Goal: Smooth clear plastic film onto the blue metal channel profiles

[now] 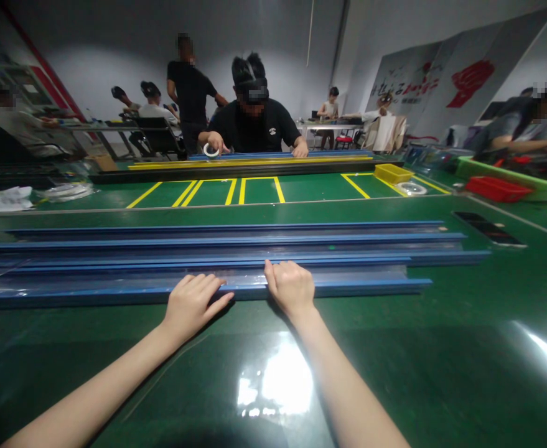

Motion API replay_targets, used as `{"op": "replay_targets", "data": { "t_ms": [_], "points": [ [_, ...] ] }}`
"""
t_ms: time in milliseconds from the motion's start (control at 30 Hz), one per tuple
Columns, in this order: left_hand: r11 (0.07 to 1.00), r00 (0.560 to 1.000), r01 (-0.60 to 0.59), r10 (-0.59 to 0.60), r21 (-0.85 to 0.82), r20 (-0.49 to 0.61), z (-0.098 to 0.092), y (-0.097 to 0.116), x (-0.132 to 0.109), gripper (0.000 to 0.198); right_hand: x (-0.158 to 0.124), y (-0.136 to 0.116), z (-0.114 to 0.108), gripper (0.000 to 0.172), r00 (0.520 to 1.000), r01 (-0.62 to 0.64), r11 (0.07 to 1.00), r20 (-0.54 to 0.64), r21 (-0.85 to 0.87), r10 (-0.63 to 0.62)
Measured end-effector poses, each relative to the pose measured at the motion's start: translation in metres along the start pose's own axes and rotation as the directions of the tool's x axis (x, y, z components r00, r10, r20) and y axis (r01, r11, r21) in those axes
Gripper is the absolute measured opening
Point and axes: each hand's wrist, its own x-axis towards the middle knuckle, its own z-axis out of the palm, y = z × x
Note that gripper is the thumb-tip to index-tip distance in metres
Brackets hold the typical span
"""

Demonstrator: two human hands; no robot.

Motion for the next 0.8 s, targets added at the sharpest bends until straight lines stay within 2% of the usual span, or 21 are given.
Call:
{"op": "replay_targets", "data": {
  "t_ms": [200, 333, 433, 600, 800],
  "points": [
    [0.994, 1.0, -0.003, 0.001, -0.105, -0.024, -0.001, 0.0, -0.001, 0.023, 0.001, 0.003, 0.001, 0.054, 1.0, 0.019, 1.0, -0.022, -0.011, -0.019],
    [0.989, 0.994, -0.066, 0.054, -0.129, -0.091, -0.002, 0.001, -0.001, 0.023, -0.001, 0.012, 0.002, 0.054, 0.996, -0.063, 0.997, -0.061, -0.047, 0.06],
    [0.996, 0.991, -0.071, 0.063, -0.063, -0.12, -0.003, 0.003, 0.0, 0.024, -0.004, 0.026, 0.004, 0.051, 0.986, -0.137, 0.987, -0.102, -0.078, 0.129],
    [0.999, 0.997, 0.031, -0.027, 0.044, -0.076, -0.005, 0.004, 0.001, 0.028, -0.009, 0.053, 0.004, 0.048, 0.963, -0.223, 0.969, -0.175, -0.104, 0.203],
    [0.998, 0.999, 0.04, -0.039, 0.045, -0.019, -0.004, 0.003, 0.001, 0.03, -0.011, 0.064, 0.001, 0.047, 0.96, -0.238, 0.967, -0.172, -0.088, 0.221]
  ]
}}
